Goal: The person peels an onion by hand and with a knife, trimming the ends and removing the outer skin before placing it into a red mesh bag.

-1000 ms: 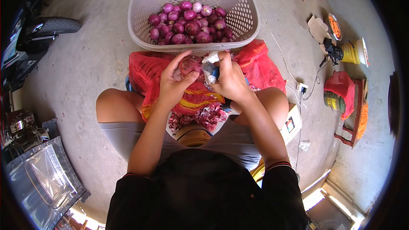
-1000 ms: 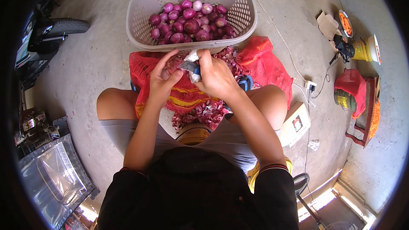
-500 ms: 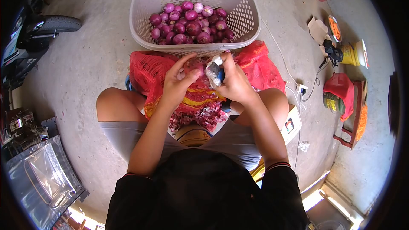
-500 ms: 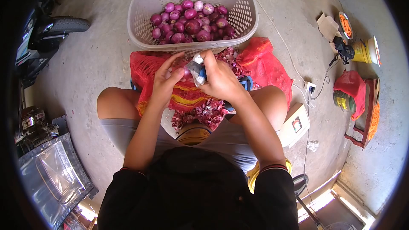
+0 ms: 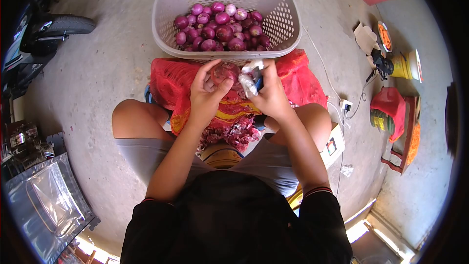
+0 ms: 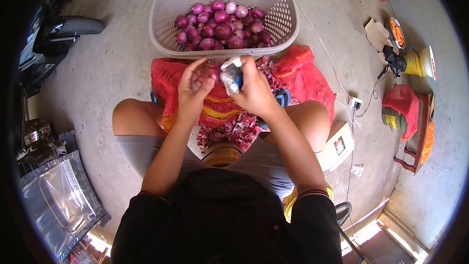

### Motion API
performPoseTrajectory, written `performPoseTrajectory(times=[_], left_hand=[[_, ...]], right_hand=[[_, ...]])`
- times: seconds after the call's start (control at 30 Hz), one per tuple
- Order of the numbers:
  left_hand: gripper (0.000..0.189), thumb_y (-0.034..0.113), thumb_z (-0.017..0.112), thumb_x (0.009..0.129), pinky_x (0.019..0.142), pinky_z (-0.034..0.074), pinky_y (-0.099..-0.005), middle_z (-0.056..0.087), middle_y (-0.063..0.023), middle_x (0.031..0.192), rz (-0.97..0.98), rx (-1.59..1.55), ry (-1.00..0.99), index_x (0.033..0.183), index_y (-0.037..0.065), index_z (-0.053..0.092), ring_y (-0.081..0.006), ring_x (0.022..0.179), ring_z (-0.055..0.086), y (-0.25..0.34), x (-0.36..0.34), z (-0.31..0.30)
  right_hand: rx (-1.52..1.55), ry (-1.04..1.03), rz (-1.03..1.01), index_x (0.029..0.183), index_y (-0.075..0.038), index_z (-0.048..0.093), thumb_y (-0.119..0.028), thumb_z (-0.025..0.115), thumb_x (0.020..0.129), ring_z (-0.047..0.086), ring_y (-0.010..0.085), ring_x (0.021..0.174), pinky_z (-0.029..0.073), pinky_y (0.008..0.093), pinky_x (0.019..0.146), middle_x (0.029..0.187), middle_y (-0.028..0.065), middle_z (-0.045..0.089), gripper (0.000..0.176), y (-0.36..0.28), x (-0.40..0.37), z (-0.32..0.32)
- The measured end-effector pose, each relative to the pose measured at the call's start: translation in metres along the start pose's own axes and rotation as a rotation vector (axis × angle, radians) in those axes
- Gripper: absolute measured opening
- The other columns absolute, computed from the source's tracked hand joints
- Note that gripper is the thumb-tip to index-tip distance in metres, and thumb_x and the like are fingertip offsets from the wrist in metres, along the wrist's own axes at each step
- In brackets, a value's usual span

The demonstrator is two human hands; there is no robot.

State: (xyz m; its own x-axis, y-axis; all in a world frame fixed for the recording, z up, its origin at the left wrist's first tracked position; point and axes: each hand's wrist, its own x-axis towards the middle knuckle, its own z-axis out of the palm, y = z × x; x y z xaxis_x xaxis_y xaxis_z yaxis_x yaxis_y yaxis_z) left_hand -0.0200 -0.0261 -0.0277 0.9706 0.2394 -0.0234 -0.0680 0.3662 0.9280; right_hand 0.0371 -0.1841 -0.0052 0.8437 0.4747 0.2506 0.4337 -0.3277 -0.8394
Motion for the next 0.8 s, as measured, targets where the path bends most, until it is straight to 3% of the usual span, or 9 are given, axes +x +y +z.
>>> performPoseTrajectory(times=[0.03, 0.1, 0.2, 0.3, 0.4, 0.5, 0.7, 0.8], left_hand=[[0.050, 0.004, 0.068, 0.082, 0.084, 0.046, -0.0249, 0.057, -0.0063, 0.105, 0.004, -0.005, -0.003, 0.126, 0.003, 0.046, -0.0112, 0.095, 0.056, 0.000, 0.000, -0.001], [0.050, 0.005, 0.069, 0.081, 0.085, 0.046, -0.0257, 0.056, -0.0071, 0.108, 0.010, -0.014, -0.011, 0.126, 0.003, 0.046, -0.0122, 0.097, 0.056, 0.000, 0.000, -0.001], [0.051, 0.005, 0.070, 0.080, 0.087, 0.047, -0.0270, 0.055, -0.0090, 0.110, -0.009, -0.022, -0.003, 0.125, 0.003, 0.045, -0.0138, 0.099, 0.056, 0.001, 0.000, 0.000], [0.052, 0.004, 0.067, 0.082, 0.092, 0.041, -0.0290, 0.054, -0.0067, 0.114, -0.008, -0.030, -0.030, 0.128, 0.004, 0.043, -0.0143, 0.103, 0.052, -0.002, -0.002, -0.002], [0.057, 0.003, 0.070, 0.080, 0.088, 0.047, -0.0295, 0.055, -0.0111, 0.111, 0.037, -0.019, -0.013, 0.127, 0.003, 0.039, -0.0159, 0.101, 0.056, -0.002, -0.001, -0.001], [0.056, 0.003, 0.069, 0.081, 0.090, 0.046, -0.0303, 0.054, -0.0117, 0.112, -0.002, -0.021, -0.025, 0.127, 0.003, 0.037, -0.0167, 0.103, 0.055, 0.000, -0.001, -0.002], [0.050, 0.004, 0.062, 0.085, 0.088, 0.044, -0.0299, 0.052, -0.0089, 0.119, -0.148, -0.076, -0.119, 0.129, 0.007, 0.039, -0.0142, 0.103, 0.052, 0.004, -0.001, -0.009], [0.051, 0.000, 0.061, 0.083, 0.089, 0.044, -0.0297, 0.052, -0.0085, 0.118, -0.101, -0.047, -0.127, 0.128, 0.006, 0.039, -0.0141, 0.103, 0.052, 0.000, -0.001, -0.008]], right_hand=[[0.141, -0.025, 0.047, 0.113, -0.005, 0.037, 0.000, 0.066, 0.080, 0.056, 0.0147, 0.094, 0.046, 0.0295, 0.081, 0.102, 0.0086, 0.055, 0.044, 0.001, 0.000, -0.002], [0.115, 0.005, -0.020, 0.113, -0.006, 0.037, -0.002, 0.071, 0.078, 0.057, 0.0152, 0.091, 0.047, 0.0289, 0.079, 0.099, 0.0079, 0.056, 0.050, 0.002, 0.005, -0.003], [0.095, -0.041, 0.029, 0.114, -0.004, 0.036, -0.007, 0.076, 0.070, 0.064, 0.0340, 0.088, 0.050, 0.0391, 0.072, 0.095, 0.0175, 0.063, 0.059, 0.008, 0.001, -0.001], [-0.028, -0.035, 0.013, 0.114, -0.004, 0.036, -0.011, 0.077, 0.070, 0.065, 0.0343, 0.084, 0.051, 0.0391, 0.068, 0.092, 0.0170, 0.063, 0.060, 0.005, 0.001, -0.001], [0.069, -0.015, -0.033, 0.113, -0.004, 0.036, -0.014, 0.077, 0.071, 0.065, 0.0355, 0.080, 0.051, 0.0400, 0.064, 0.089, 0.0169, 0.064, 0.060, 0.006, 0.002, 0.000], [0.008, -0.012, -0.052, 0.112, -0.004, 0.035, -0.014, 0.076, 0.072, 0.065, 0.0369, 0.081, 0.051, 0.0408, 0.064, 0.089, 0.0183, 0.064, 0.058, 0.002, 0.003, -0.001], [0.024, -0.030, 0.105, 0.112, -0.003, 0.033, -0.011, 0.074, 0.072, 0.064, 0.0390, 0.082, 0.050, 0.0422, 0.064, 0.091, 0.0213, 0.063, 0.058, 0.006, 0.002, -0.003], [-0.027, -0.109, 0.135, 0.113, -0.002, 0.031, -0.009, 0.071, 0.072, 0.063, 0.0403, 0.080, 0.049, 0.0430, 0.065, 0.088, 0.0209, 0.062, 0.058, -0.004, 0.003, -0.009]])
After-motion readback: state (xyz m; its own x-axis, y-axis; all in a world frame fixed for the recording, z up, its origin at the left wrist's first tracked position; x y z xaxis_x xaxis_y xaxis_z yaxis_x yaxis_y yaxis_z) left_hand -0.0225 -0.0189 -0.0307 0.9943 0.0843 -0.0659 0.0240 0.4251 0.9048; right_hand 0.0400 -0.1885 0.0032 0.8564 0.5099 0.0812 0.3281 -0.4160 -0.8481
